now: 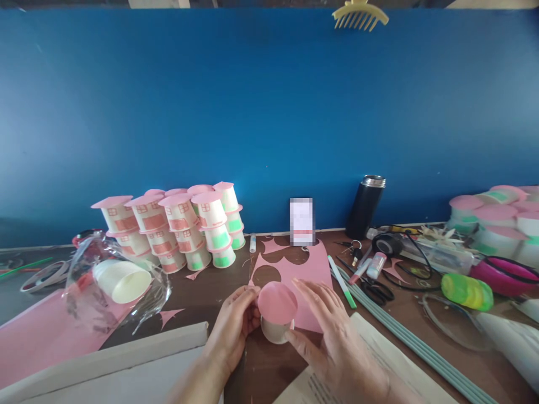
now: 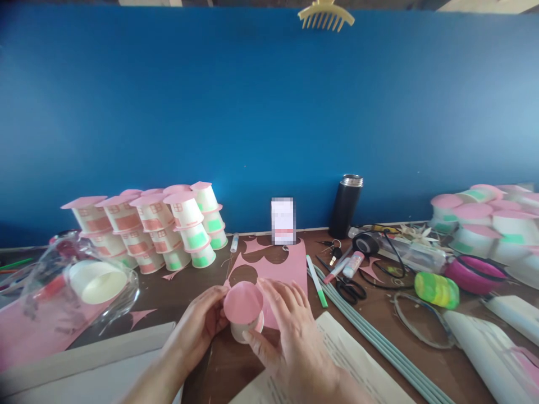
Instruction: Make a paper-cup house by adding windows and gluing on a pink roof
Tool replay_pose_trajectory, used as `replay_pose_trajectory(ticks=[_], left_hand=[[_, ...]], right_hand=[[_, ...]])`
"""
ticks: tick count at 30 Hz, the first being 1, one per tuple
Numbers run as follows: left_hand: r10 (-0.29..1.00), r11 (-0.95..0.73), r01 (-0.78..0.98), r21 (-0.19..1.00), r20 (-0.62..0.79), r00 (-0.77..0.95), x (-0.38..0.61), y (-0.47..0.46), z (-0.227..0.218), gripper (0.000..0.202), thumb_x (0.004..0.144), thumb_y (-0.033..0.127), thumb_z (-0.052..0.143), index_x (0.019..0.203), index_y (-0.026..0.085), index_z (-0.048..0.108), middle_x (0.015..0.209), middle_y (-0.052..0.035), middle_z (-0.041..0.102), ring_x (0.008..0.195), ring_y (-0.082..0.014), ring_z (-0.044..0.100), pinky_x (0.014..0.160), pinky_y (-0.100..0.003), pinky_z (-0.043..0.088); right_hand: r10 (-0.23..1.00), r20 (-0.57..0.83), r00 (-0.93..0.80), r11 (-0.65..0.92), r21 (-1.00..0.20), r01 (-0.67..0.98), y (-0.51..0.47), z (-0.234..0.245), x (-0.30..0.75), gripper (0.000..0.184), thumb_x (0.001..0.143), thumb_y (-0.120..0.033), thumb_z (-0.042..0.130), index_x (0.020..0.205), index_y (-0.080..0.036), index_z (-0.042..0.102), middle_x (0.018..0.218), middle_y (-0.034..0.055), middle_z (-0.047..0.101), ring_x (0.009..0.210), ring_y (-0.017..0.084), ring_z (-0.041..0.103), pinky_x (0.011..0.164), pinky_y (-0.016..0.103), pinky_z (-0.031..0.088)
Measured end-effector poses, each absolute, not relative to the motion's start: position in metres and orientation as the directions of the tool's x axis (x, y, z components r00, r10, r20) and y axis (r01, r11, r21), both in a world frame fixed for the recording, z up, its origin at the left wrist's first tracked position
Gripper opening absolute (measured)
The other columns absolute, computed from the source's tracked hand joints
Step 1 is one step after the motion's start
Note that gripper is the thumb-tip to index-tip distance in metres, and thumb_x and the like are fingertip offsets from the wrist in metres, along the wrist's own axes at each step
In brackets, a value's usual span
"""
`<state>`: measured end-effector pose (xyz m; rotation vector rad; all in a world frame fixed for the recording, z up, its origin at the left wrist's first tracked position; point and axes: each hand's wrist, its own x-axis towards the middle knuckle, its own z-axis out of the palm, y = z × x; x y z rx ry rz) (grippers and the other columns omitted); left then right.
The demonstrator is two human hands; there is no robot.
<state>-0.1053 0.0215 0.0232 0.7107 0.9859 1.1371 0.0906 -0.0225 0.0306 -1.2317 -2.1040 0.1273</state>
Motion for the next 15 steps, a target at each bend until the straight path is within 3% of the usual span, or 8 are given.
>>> replay_pose_trajectory(ticks=[4,8,12,15], left_hand=[[0.963,0.263,-0.312,0.913,-0.267,0.030,-0.105,0.020,0.027,0.037,0.073,0.050,0.073,0.083,0.017,0.059,0.065,0.0045,0.050,0.052,-0.0053,0.041,0.047,-0.016,0.029],[0.975,0.221,-0.222,0.950,-0.217,0.041,-0.104,0.018,0.030,0.042,0.074,0.056,0.070,0.080,0.017,0.057,0.059,0.0056,0.045,0.050,-0.0059,0.036,0.044,-0.017,0.024],[0.975,0.221,-0.192,0.956,-0.211,0.071,-0.102,0.019,0.029,0.048,0.073,0.063,0.067,0.071,0.018,0.050,0.055,0.0066,0.043,0.048,-0.0057,0.033,0.044,-0.019,0.024],[0.977,0.210,-0.178,0.961,-0.201,0.068,-0.101,0.020,0.026,0.050,0.073,0.065,0.065,0.069,0.018,0.048,0.053,0.0073,0.043,0.046,-0.0052,0.032,0.043,-0.019,0.023]], right_hand=[[0.795,0.521,-0.310,0.536,-0.365,0.761,-0.024,0.035,0.097,0.064,0.090,-0.038,0.059,0.146,-0.023,0.030,0.139,0.0144,0.050,0.127,0.032,0.045,0.101,0.050,0.042],[0.779,0.504,-0.373,0.567,-0.311,0.763,-0.026,0.047,0.101,0.055,0.089,-0.035,0.061,0.140,-0.028,0.042,0.134,0.0105,0.055,0.123,0.031,0.049,0.098,0.048,0.044],[0.761,0.503,-0.410,0.589,-0.269,0.762,-0.027,0.061,0.106,0.040,0.088,-0.033,0.061,0.128,-0.031,0.056,0.108,0.0059,0.064,0.101,0.026,0.058,0.089,0.047,0.046],[0.741,0.511,-0.435,0.597,-0.205,0.776,-0.027,0.069,0.110,0.033,0.087,-0.033,0.061,0.120,-0.031,0.063,0.090,0.0028,0.061,0.087,0.022,0.058,0.087,0.048,0.044]])
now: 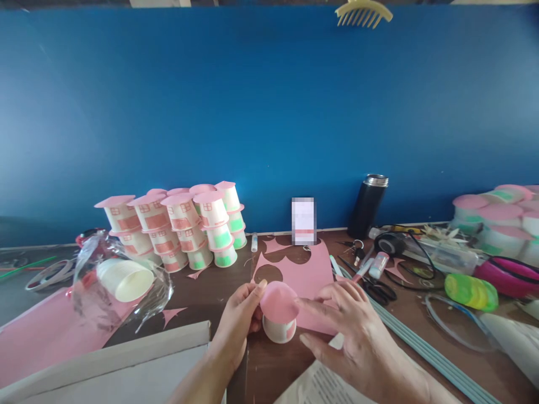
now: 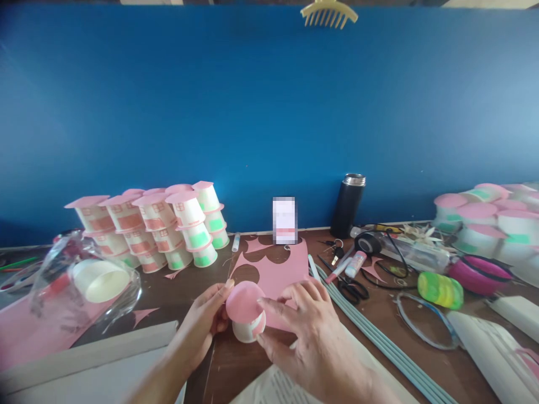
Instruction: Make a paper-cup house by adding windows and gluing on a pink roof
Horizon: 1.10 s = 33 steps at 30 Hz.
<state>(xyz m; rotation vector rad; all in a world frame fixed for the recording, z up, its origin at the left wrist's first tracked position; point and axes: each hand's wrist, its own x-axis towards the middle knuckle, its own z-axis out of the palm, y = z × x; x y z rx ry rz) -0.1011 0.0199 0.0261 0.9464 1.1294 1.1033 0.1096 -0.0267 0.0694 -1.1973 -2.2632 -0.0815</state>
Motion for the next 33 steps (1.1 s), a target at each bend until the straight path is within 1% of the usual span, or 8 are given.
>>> replay_pose_trajectory(ticks=[4,9,16,19,22,27,33], left_hand=[[0.977,0.210,-0.177,0.962,-0.198,0.082,-0.1004,0.0190,0.0250,0.047,0.075,0.062,0.065,0.070,0.018,0.048,0.053,0.0075,0.042,0.046,-0.0050,0.032,0.044,-0.019,0.023],[0.975,0.218,-0.163,0.962,-0.209,0.070,-0.1003,0.0194,0.0233,0.041,0.074,0.055,0.069,0.074,0.017,0.053,0.055,0.0070,0.043,0.048,-0.0050,0.033,0.044,-0.018,0.023],[0.977,0.213,-0.181,0.960,-0.206,0.061,-0.1008,0.0205,0.0200,0.039,0.073,0.052,0.070,0.073,0.017,0.054,0.055,0.0070,0.043,0.048,-0.0049,0.032,0.043,-0.017,0.023],[0.976,0.217,-0.186,0.958,-0.209,0.059,-0.1007,0.0199,0.0204,0.040,0.072,0.052,0.071,0.072,0.017,0.054,0.056,0.0068,0.043,0.048,-0.0047,0.033,0.043,-0.017,0.023],[0.974,0.225,-0.190,0.956,-0.218,0.055,-0.1005,0.0201,0.0212,0.040,0.070,0.052,0.072,0.071,0.017,0.053,0.055,0.0068,0.043,0.048,-0.0046,0.033,0.043,-0.016,0.024],[0.972,0.237,-0.179,0.955,-0.232,0.048,-0.1008,0.0216,0.0198,0.041,0.070,0.054,0.072,0.072,0.017,0.054,0.057,0.0063,0.044,0.049,-0.0049,0.033,0.044,-0.016,0.024],[0.973,0.232,-0.179,0.956,-0.226,0.053,-0.1015,0.0220,0.0173,0.040,0.071,0.053,0.072,0.072,0.017,0.054,0.058,0.0061,0.044,0.049,-0.0048,0.033,0.044,-0.016,0.024]], right_hand=[[0.719,0.520,-0.461,0.613,-0.162,0.774,-0.0270,0.0736,0.1128,0.025,0.086,-0.033,0.063,0.111,-0.031,0.068,0.081,0.0000,0.058,0.081,0.019,0.056,0.091,0.051,0.038],[0.716,0.505,-0.482,0.626,-0.160,0.763,-0.0286,0.0723,0.1136,0.027,0.086,-0.030,0.063,0.112,-0.034,0.065,0.081,-0.0015,0.058,0.082,0.018,0.056,0.095,0.050,0.033],[0.743,0.469,-0.477,0.610,-0.184,0.770,-0.0303,0.0753,0.1088,0.027,0.084,-0.026,0.064,0.109,-0.035,0.067,0.078,-0.0017,0.057,0.079,0.018,0.054,0.089,0.046,0.036],[0.749,0.478,-0.459,0.601,-0.199,0.774,-0.0311,0.0758,0.1069,0.026,0.083,-0.025,0.064,0.107,-0.035,0.068,0.077,-0.0018,0.057,0.078,0.018,0.053,0.089,0.046,0.036],[0.753,0.486,-0.445,0.598,-0.220,0.771,-0.0315,0.0759,0.1057,0.025,0.083,-0.026,0.065,0.105,-0.035,0.069,0.077,-0.0020,0.058,0.077,0.017,0.053,0.090,0.046,0.036],[0.772,0.477,-0.420,0.577,-0.248,0.778,-0.0312,0.0772,0.1050,0.016,0.084,-0.030,0.065,0.098,-0.035,0.072,0.074,-0.0020,0.059,0.075,0.017,0.054,0.089,0.045,0.036],[0.768,0.490,-0.412,0.582,-0.266,0.768,-0.0311,0.0763,0.1047,0.013,0.085,-0.031,0.064,0.095,-0.033,0.071,0.076,-0.0021,0.059,0.077,0.017,0.055,0.090,0.044,0.036]])
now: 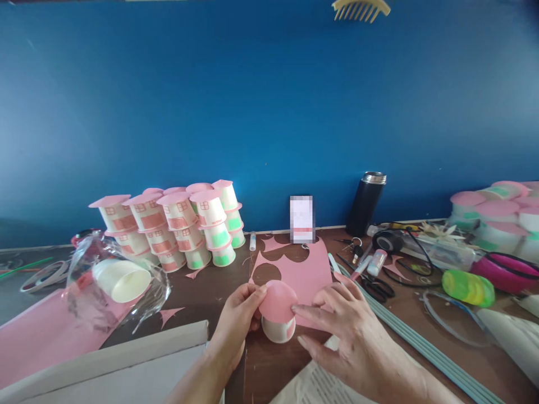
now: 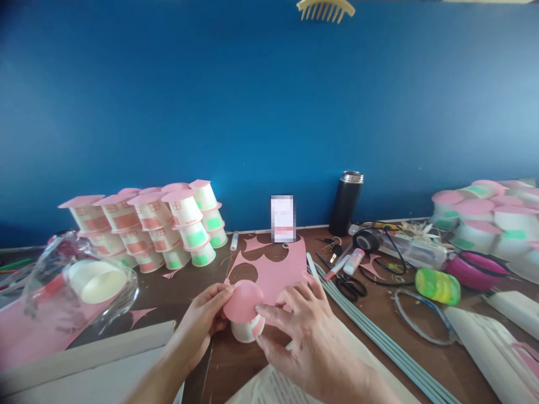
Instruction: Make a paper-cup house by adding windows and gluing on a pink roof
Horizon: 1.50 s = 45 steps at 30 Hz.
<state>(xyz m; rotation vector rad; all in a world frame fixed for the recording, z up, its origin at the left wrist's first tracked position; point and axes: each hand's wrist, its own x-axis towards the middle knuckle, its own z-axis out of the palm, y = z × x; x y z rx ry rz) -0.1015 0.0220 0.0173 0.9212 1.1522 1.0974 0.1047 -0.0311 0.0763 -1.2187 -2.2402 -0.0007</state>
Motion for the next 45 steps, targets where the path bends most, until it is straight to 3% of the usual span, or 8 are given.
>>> replay_pose_trajectory(ticks=[7,12,18,22,25,28,34,45], left_hand=[[0.970,0.243,-0.172,0.955,-0.239,0.043,-0.101,0.021,0.021,0.040,0.069,0.053,0.073,0.071,0.017,0.056,0.058,0.0055,0.047,0.049,-0.0049,0.035,0.044,-0.016,0.025],[0.972,0.235,-0.171,0.957,-0.229,0.054,-0.100,0.019,0.022,0.039,0.070,0.053,0.072,0.072,0.017,0.057,0.059,0.0057,0.047,0.049,-0.0053,0.035,0.044,-0.016,0.026],[0.978,0.209,-0.121,0.970,-0.206,0.043,-0.099,0.019,0.025,0.037,0.075,0.053,0.068,0.076,0.017,0.058,0.061,0.0046,0.049,0.049,-0.0065,0.038,0.046,-0.017,0.028],[0.994,0.004,0.144,0.990,0.011,-0.104,-0.105,0.018,0.030,0.036,0.084,0.053,0.059,0.091,0.018,0.063,0.080,-0.0033,0.061,0.070,-0.0159,0.056,0.061,-0.026,0.045],[0.932,-0.269,0.499,0.824,0.354,-0.083,-0.110,0.014,0.036,0.031,0.088,0.045,0.056,0.105,0.022,0.066,0.103,-0.0082,0.062,0.095,-0.0230,0.058,0.081,-0.036,0.048],[0.844,-0.456,0.655,0.603,0.525,0.105,-0.110,0.008,0.040,0.031,0.092,0.037,0.053,0.119,0.026,0.064,0.117,-0.0086,0.059,0.112,-0.0259,0.052,0.096,-0.043,0.044],[0.799,-0.548,0.688,0.475,0.541,0.263,-0.108,0.006,0.040,0.034,0.095,0.029,0.049,0.127,0.031,0.059,0.133,-0.0077,0.055,0.125,-0.0271,0.046,0.101,-0.048,0.044],[0.798,-0.546,0.708,0.448,0.535,0.276,-0.108,0.006,0.037,0.033,0.094,0.028,0.050,0.125,0.031,0.061,0.133,-0.0076,0.056,0.123,-0.0276,0.049,0.102,-0.049,0.044]], right_hand=[[0.777,0.466,-0.424,0.575,-0.249,0.779,-0.031,0.075,0.104,0.014,0.086,-0.030,0.063,0.097,-0.032,0.071,0.076,-0.0021,0.060,0.077,0.017,0.056,0.092,0.046,0.035],[0.756,0.459,-0.466,0.602,-0.209,0.771,-0.030,0.072,0.105,0.025,0.087,-0.026,0.060,0.110,-0.034,0.067,0.082,-0.0015,0.062,0.081,0.019,0.059,0.099,0.050,0.031],[0.748,0.479,-0.459,0.616,-0.244,0.749,-0.031,0.071,0.104,0.027,0.086,-0.023,0.061,0.111,-0.031,0.067,0.083,-0.0004,0.063,0.080,0.019,0.060,0.096,0.049,0.037],[0.739,0.531,-0.416,0.615,-0.277,0.738,-0.028,0.060,0.107,0.043,0.088,-0.028,0.062,0.129,-0.025,0.054,0.100,0.0053,0.065,0.095,0.024,0.059,0.092,0.047,0.042],[0.748,0.572,-0.336,0.568,-0.289,0.771,-0.023,0.049,0.108,0.051,0.090,-0.035,0.061,0.137,-0.023,0.046,0.122,0.0112,0.060,0.113,0.029,0.053,0.095,0.048,0.044],[0.779,0.544,-0.313,0.528,-0.299,0.795,-0.018,0.043,0.103,0.054,0.092,-0.042,0.058,0.140,-0.021,0.044,0.134,0.0132,0.055,0.125,0.031,0.047,0.100,0.050,0.043],[0.822,0.459,-0.338,0.519,-0.357,0.776,-0.012,0.046,0.085,0.056,0.093,-0.045,0.055,0.143,-0.024,0.043,0.141,0.0116,0.052,0.131,0.031,0.043,0.106,0.053,0.040],[0.836,0.444,-0.321,0.511,-0.419,0.750,-0.007,0.041,0.080,0.051,0.094,-0.044,0.054,0.141,-0.025,0.046,0.139,0.0105,0.055,0.129,0.028,0.046,0.106,0.050,0.041]])
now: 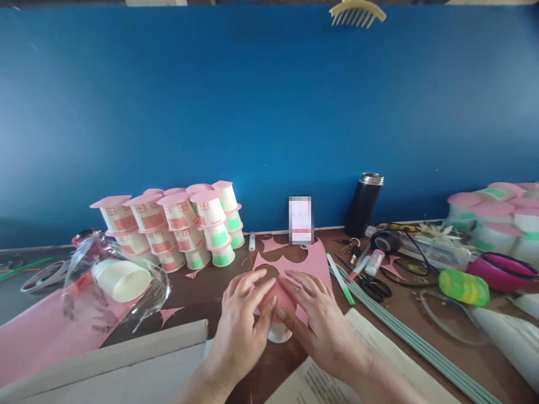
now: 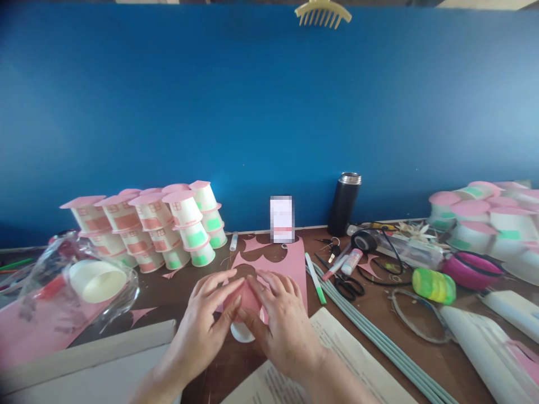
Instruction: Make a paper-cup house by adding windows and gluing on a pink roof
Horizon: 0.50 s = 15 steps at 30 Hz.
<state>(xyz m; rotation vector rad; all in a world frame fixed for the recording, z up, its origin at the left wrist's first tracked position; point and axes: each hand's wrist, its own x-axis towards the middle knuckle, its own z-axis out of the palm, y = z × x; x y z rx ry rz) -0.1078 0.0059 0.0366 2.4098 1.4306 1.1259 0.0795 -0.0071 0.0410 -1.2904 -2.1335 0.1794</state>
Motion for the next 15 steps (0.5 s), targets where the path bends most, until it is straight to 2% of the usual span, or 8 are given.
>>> replay_pose_trajectory(ticks=[8,15], left_hand=[[0.798,-0.548,0.712,0.439,0.530,0.287,-0.1089,0.0066,0.0367,0.033,0.094,0.028,0.049,0.126,0.031,0.060,0.134,-0.0072,0.055,0.123,-0.0276,0.049,0.100,-0.048,0.045],[0.795,-0.542,0.738,0.401,0.531,0.295,-0.1081,0.0058,0.0380,0.030,0.094,0.027,0.050,0.121,0.031,0.062,0.131,-0.0056,0.057,0.121,-0.0270,0.049,0.100,-0.049,0.043]], right_hand=[[0.843,0.429,-0.325,0.505,-0.421,0.754,-0.0079,0.0437,0.0771,0.047,0.096,-0.045,0.049,0.138,-0.024,0.049,0.138,0.0110,0.054,0.128,0.028,0.047,0.105,0.050,0.041],[0.830,0.451,-0.329,0.510,-0.371,0.776,-0.0087,0.0451,0.0766,0.043,0.096,-0.044,0.049,0.134,-0.024,0.053,0.136,0.0115,0.056,0.126,0.030,0.048,0.105,0.055,0.039]])
